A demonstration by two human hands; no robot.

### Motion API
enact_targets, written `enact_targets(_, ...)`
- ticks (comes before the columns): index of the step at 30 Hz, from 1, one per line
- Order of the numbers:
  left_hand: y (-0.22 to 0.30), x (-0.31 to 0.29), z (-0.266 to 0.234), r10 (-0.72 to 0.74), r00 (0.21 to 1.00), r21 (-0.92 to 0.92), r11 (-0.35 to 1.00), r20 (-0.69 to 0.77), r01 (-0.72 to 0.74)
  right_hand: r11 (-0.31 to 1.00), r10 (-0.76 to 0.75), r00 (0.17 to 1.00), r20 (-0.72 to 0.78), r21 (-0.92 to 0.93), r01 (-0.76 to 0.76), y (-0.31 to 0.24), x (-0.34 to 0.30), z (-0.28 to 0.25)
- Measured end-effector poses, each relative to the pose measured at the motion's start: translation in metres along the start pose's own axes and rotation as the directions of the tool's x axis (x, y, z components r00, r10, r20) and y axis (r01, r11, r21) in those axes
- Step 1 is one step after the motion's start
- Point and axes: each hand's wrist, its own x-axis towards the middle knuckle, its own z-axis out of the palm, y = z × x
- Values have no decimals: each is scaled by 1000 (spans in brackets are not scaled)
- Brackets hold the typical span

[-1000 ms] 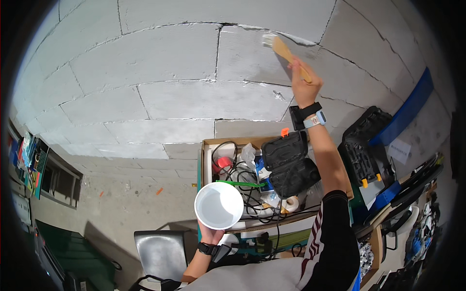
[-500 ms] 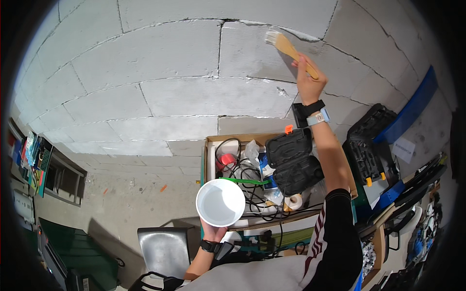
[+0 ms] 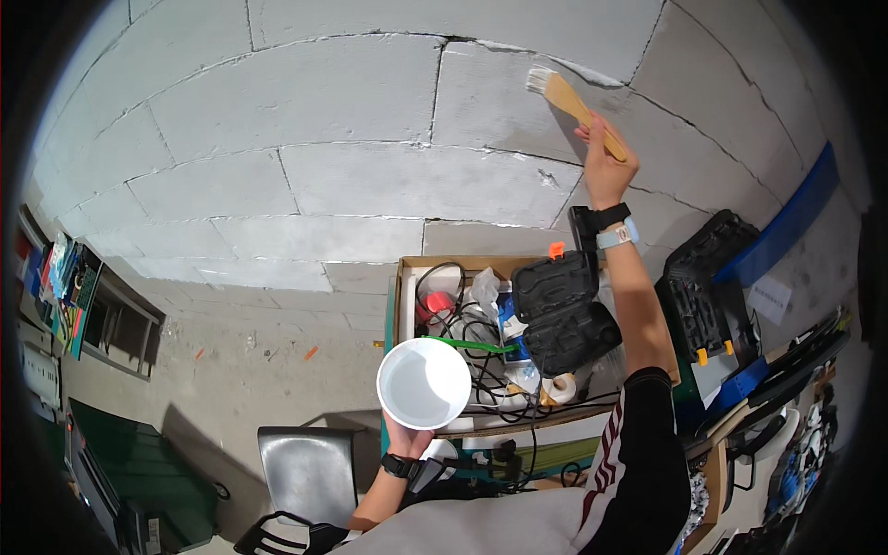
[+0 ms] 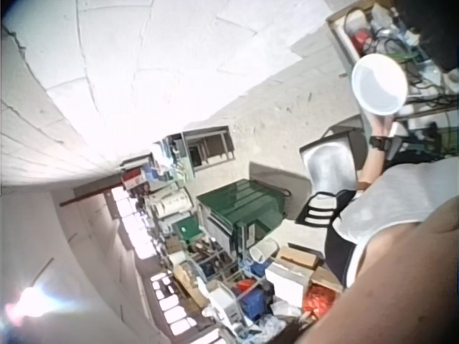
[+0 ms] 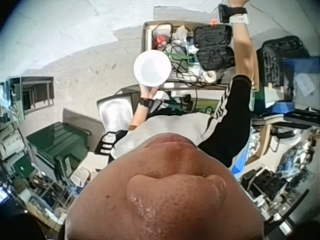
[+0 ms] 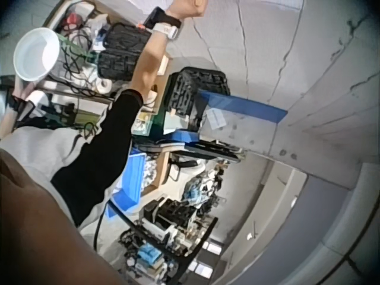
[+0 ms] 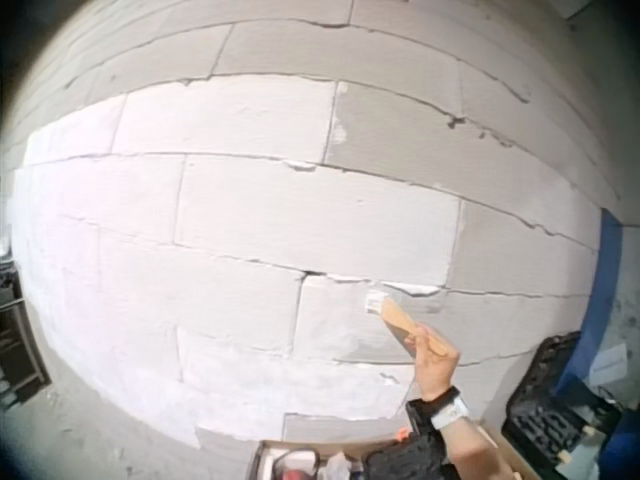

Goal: Painting the wall using a brush.

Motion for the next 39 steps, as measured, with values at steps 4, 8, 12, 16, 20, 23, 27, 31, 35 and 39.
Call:
enact_targets(4, 1, -1, 5, 13, 1000, -13, 1000, 9, -12, 996, -55, 996, -65, -71, 50, 12, -4, -26)
enact_targets(8, 1, -5, 11, 25, 1000, -39, 999, 7, -25, 997, 44, 992, -118, -60, -51, -3, -6, -40)
enact_targets(12, 1, -4, 14, 40, 999, -46, 998, -1, -40, 944, -263, 960, 98, -181, 277, -26, -7, -22)
enact_targets(16, 2, -3, 5, 25, 999, 8, 1000, 34, -25, 883, -360, 904, 232, -228, 410, -43, -3, -1)
enact_targets(20, 1, -3, 7, 22, 999, 23, 999, 30, -23, 846, -416, 863, 286, -226, 483, -34, 2, 8)
enact_targets(23, 0, -2, 6, 30, 999, 7, 1000, 31, -30, 834, -431, 863, 263, -250, 492, -31, 4, 10)
enact_targets(27, 0, -2, 4, 16, 999, -24, 1000, 47, -15, 827, -429, 870, 244, -280, 487, -26, 5, 9)
enact_targets(31, 1, 0, 2, 18, 999, -9, 1000, 37, -17, 818, -430, 872, 233, -308, 486, -19, 8, 2)
enact_targets(35, 2, 0, 4, 8, 998, -20, 1000, 62, -6, 808, -406, 872, 274, -339, 482, -19, 9, -10)
enact_targets(39, 2, -1, 5, 12, 998, -23, 1000, 54, -11, 805, -401, 887, 228, -374, 460, -25, 6, -15)
